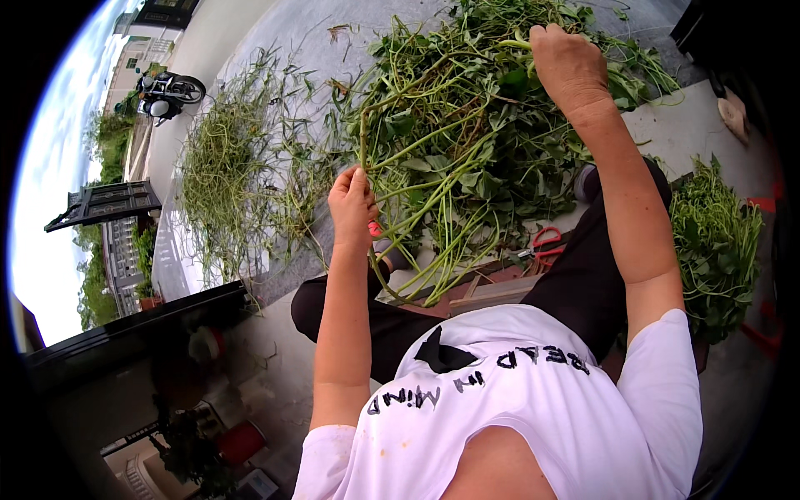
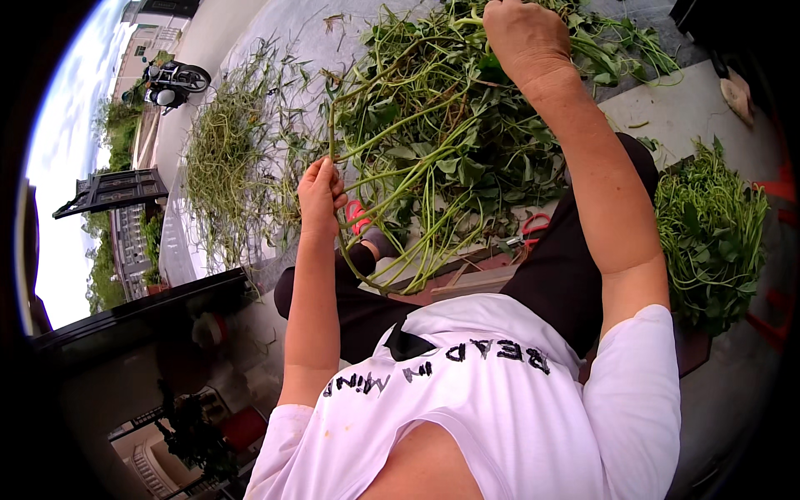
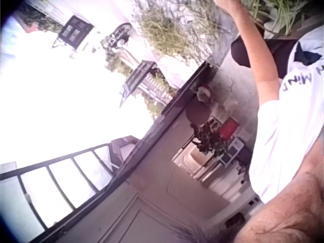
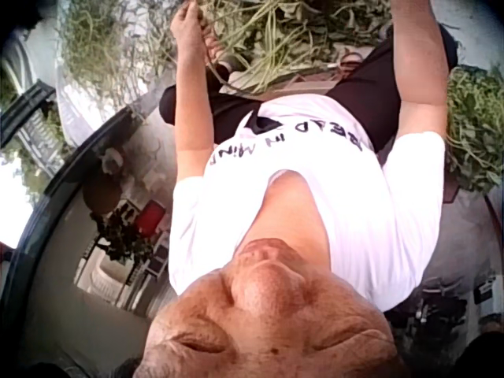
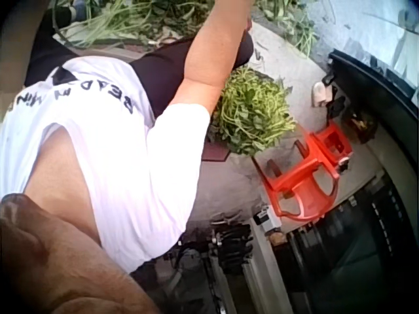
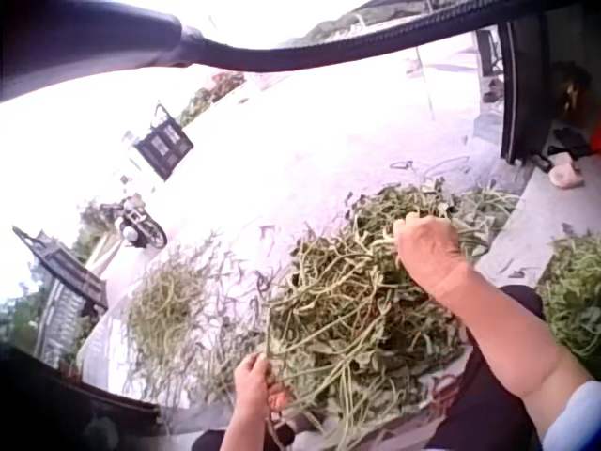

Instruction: The person sits on the ground and uses red-handled scissors to cut and trim green leafy vines. They repeatedly pick up vine sections, cut them into smaller pieces, and place the trimmed pieces into a pile on the floor.

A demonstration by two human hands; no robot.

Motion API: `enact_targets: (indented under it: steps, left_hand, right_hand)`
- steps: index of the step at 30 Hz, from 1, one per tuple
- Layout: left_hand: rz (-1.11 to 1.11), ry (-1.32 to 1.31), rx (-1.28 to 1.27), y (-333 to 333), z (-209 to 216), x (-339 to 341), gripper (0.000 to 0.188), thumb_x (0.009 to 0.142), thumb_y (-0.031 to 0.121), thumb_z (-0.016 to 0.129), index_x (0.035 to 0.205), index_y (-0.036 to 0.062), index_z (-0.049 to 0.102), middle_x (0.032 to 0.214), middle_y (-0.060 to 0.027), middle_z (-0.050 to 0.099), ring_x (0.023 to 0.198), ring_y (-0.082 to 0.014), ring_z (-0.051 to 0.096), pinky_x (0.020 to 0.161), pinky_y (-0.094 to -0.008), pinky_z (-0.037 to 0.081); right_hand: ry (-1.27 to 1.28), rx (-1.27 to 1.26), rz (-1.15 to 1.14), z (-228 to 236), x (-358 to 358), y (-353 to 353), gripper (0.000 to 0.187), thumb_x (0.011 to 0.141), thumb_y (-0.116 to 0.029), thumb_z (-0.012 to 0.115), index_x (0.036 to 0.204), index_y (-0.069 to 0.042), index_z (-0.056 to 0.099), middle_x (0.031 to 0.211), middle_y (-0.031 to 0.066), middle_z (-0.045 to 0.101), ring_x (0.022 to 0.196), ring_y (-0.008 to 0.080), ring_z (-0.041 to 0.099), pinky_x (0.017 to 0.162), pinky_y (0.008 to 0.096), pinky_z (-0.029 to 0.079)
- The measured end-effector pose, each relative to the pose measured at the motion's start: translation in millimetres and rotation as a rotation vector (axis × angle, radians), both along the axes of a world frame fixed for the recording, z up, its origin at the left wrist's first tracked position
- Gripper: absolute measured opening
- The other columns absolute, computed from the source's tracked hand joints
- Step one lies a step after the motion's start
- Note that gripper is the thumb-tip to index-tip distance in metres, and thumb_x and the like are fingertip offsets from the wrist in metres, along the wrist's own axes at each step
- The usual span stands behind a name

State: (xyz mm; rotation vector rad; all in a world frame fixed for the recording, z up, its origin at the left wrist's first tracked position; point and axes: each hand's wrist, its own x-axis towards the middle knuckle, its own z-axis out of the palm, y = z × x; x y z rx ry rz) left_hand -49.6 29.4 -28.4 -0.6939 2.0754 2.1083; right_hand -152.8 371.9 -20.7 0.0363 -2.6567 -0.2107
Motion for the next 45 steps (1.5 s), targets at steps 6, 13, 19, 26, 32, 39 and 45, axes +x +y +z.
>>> enact_targets:
  steps: [6,13,19,26,32,39,45]
  left_hand:
    - [0.019,0.000,0.130,21.1,1.2,13.0,0.013,0.095,0.021,0.053,0.097,0.0075,0.053,0.067,0.0035,0.040,0.052,-0.0044,0.034,0.041,-0.0183,0.026]
    - [-0.088,0.060,0.130,66.0,24.2,22.8,0.015,0.096,0.022,0.052,0.099,0.0069,0.052,0.068,0.0044,0.043,0.051,-0.0026,0.034,0.041,-0.0176,0.026]
    - [-0.071,0.051,0.094,78.1,12.4,31.7,0.015,0.098,0.019,0.046,0.106,0.0063,0.048,0.065,0.0047,0.043,0.050,-0.0017,0.034,0.040,-0.0179,0.027]
    - [-0.156,0.214,-0.397,76.4,-18.3,17.4,0.025,0.097,0.010,0.043,0.121,0.0036,0.039,0.062,0.0034,0.045,0.051,-0.0029,0.039,0.041,-0.0200,0.029]
    - [-0.329,0.320,-0.571,119.0,-1.3,54.5,0.025,0.096,0.009,0.044,0.121,0.0030,0.045,0.062,0.0039,0.043,0.054,-0.0044,0.036,0.050,-0.0199,0.031]
    - [-0.219,0.254,-0.572,60.8,-15.4,41.3,0.022,0.095,0.010,0.049,0.114,0.0010,0.053,0.061,-0.0004,0.047,0.053,-0.0092,0.041,0.052,-0.0251,0.037]
    - [-0.207,0.277,-0.656,47.5,-34.9,51.7,0.018,0.094,0.010,0.051,0.108,0.0009,0.057,0.060,-0.0010,0.049,0.053,-0.0081,0.042,0.049,-0.0250,0.035]
  right_hand:
    - [-0.060,-0.268,0.306,3.1,23.5,-23.8,0.017,0.084,-0.006,0.053,0.099,-0.009,0.061,0.090,0.0075,0.061,0.081,0.0282,0.064,0.069,0.0375,0.054]
    - [-0.402,-0.700,0.963,-20.3,81.8,-108.7,0.029,0.076,-0.002,0.055,0.104,-0.002,0.059,0.093,0.0125,0.060,0.091,0.0298,0.060,0.079,0.0377,0.050]
    - [-0.571,-0.647,0.803,-18.1,81.8,-114.1,0.010,0.078,-0.009,0.056,0.087,-0.005,0.055,0.082,0.0132,0.061,0.076,0.0342,0.063,0.066,0.0427,0.050]
    - [-0.745,-0.788,0.587,-34.1,65.4,-132.8,0.013,0.078,-0.013,0.056,0.089,-0.006,0.058,0.083,0.0169,0.065,0.080,0.0364,0.063,0.071,0.0469,0.050]
    - [-0.722,-0.599,0.050,-94.8,15.8,-84.3,0.018,0.084,-0.010,0.051,0.084,-0.002,0.066,0.092,0.0191,0.067,0.086,0.0338,0.067,0.074,0.0409,0.054]
    - [-1.086,-0.104,0.499,-49.2,31.1,-63.3,0.016,0.074,-0.004,0.061,0.088,0.001,0.067,0.093,0.0170,0.066,0.089,0.0313,0.065,0.075,0.0417,0.054]
    - [-0.551,-0.383,0.610,-16.7,69.4,-67.9,0.013,0.072,-0.002,0.059,0.085,-0.002,0.059,0.080,0.0135,0.061,0.074,0.0338,0.064,0.063,0.0431,0.053]
